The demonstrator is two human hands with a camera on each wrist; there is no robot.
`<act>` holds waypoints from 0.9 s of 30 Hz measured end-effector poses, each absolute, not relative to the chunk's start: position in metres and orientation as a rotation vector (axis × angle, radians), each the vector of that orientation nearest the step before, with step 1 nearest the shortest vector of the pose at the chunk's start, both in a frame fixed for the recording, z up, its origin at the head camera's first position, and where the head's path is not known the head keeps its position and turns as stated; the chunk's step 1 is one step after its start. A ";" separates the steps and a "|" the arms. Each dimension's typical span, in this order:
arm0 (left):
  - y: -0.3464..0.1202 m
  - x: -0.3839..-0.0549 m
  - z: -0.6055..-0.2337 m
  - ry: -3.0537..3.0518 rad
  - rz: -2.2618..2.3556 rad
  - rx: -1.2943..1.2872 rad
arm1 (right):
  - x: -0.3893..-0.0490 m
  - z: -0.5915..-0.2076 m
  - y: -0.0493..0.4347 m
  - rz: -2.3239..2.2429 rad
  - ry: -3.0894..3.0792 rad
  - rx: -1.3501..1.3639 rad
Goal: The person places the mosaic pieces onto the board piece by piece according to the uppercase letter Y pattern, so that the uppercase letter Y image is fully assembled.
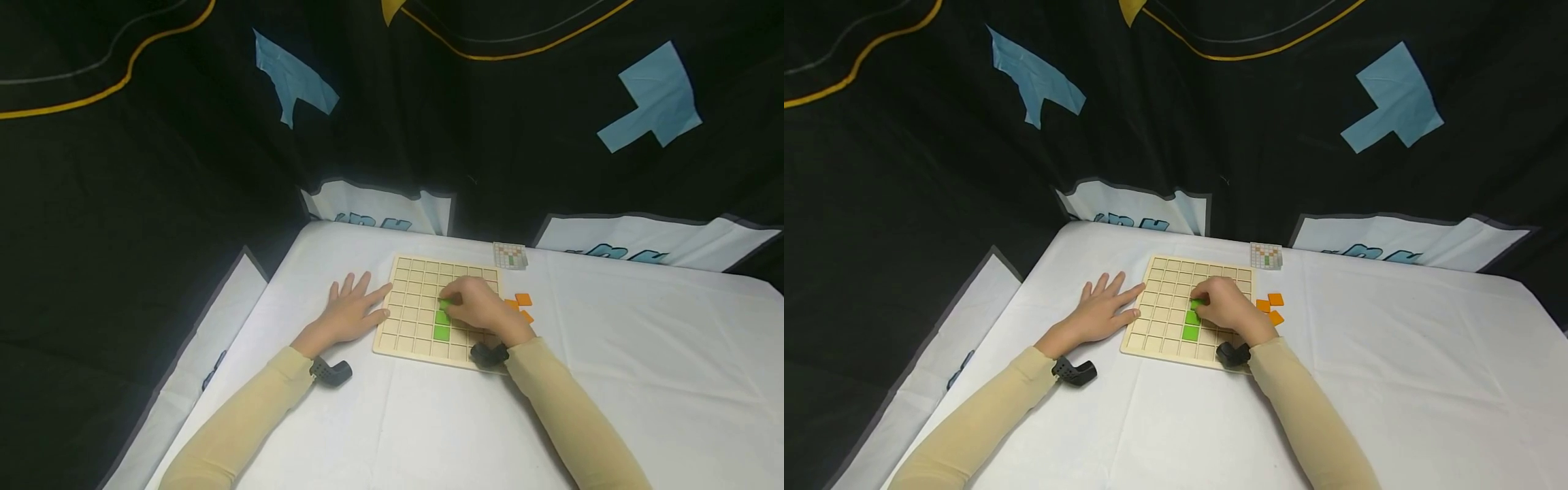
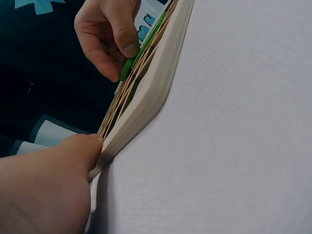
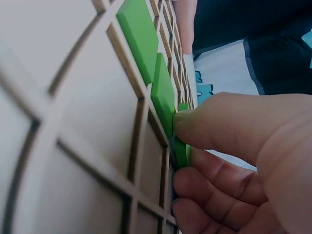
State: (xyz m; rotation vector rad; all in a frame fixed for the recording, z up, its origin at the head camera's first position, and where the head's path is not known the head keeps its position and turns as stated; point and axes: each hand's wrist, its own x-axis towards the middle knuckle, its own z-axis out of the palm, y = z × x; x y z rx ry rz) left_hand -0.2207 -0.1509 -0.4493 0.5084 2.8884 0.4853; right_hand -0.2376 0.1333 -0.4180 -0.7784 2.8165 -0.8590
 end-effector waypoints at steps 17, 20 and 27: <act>-0.151 -0.223 -0.450 2.882 0.489 0.516 | -0.237 -0.416 0.124 -0.830 2.823 -0.703; -0.151 -0.223 -0.450 2.883 0.488 0.518 | -0.237 -0.416 0.124 -0.833 2.820 -0.701; -0.152 -0.222 -0.450 2.883 0.487 0.517 | -0.238 -0.417 0.123 -0.830 2.824 -0.683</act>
